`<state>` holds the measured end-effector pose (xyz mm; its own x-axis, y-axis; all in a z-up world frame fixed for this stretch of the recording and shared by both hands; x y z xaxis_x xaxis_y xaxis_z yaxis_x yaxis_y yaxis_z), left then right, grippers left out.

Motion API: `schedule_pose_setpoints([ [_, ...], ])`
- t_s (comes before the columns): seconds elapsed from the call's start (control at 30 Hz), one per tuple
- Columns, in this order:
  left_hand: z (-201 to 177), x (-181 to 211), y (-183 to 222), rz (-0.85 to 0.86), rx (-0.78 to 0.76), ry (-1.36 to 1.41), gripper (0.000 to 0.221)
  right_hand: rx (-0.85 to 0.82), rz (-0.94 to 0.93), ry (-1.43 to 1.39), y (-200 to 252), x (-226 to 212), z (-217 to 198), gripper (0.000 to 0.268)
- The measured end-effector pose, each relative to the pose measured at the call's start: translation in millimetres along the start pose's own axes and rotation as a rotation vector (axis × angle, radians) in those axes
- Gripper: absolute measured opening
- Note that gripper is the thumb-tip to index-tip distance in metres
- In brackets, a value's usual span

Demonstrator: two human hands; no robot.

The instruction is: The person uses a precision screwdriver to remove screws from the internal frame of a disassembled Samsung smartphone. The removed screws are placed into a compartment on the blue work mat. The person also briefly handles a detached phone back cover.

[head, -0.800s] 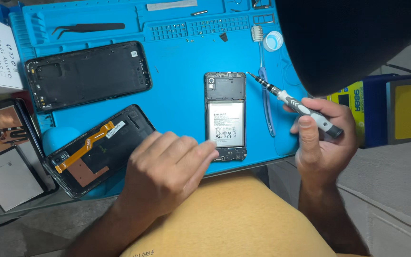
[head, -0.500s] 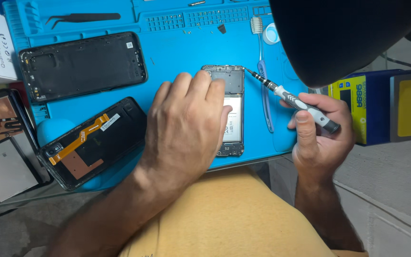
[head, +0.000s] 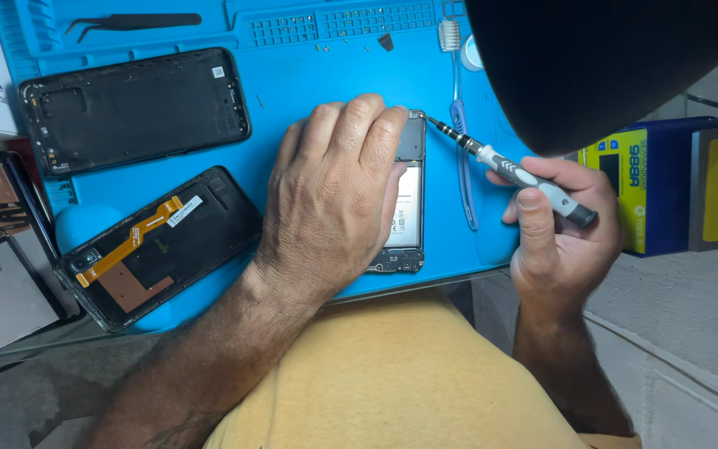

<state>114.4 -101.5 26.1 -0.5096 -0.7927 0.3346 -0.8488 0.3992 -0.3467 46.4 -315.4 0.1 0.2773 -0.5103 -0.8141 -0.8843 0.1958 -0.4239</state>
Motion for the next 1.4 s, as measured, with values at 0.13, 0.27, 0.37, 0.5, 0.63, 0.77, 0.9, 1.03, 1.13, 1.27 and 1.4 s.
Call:
schedule_pose_setpoints([
  [0.13,3.5,-0.7,0.2,-0.005,-0.003,-0.009,0.049,-0.005,-0.007,0.005,0.8,2.5,-0.2,0.03],
  [0.27,5.6,-1.5,0.3,-0.009,-0.003,-0.01,0.046,-0.012,-0.016,0.013,0.1,2.0,0.3,0.031],
  [0.37,6.7,-0.9,-0.2,-0.005,-0.005,-0.006,0.046,-0.014,-0.019,0.016,0.1,2.2,0.2,0.03],
  [0.5,8.9,-0.4,-0.5,0.001,-0.009,-0.031,0.047,-0.005,-0.008,0.015,-0.7,-0.2,0.7,0.03],
  [0.63,9.1,-0.9,-0.3,-0.007,-0.012,-0.026,0.047,-0.014,-0.021,0.019,0.2,0.4,0.7,0.031],
  [0.77,9.0,-1.2,-0.7,-0.005,-0.013,-0.022,0.048,-0.01,-0.021,0.021,0.5,0.6,0.3,0.031],
  [0.9,8.6,-0.8,-0.5,-0.003,-0.008,-0.029,0.048,-0.022,-0.013,0.028,0.8,0.6,0.4,0.03],
  [1.03,8.5,-0.5,-1.1,0.002,-0.013,-0.05,0.049,-0.021,-0.018,0.028,0.7,0.2,0.6,0.031],
  [1.13,8.3,-0.2,-1.5,0.002,-0.005,-0.076,0.048,-0.017,-0.017,0.031,1.2,0.5,0.0,0.031],
  [1.27,10.0,-1.0,-1.1,0.002,-0.024,-0.073,0.052,-0.02,-0.022,0.038,1.4,-0.2,0.3,0.032],
  [1.4,12.3,-0.9,-2.2,0.0,-0.03,-0.079,0.052,-0.023,-0.032,0.067,1.5,1.5,-0.8,0.034],
])
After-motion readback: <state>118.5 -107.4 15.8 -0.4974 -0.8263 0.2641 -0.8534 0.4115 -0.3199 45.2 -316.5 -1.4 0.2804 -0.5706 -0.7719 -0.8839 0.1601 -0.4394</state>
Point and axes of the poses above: each hand's wrist, its own y-axis away from the middle knuckle, its own z-axis out of the palm, x = y × z, the point moved 8 cm from there along -y, towards the middle knuckle, and after that the axes turned 5 degrees about -z, right-handed, at the moved point
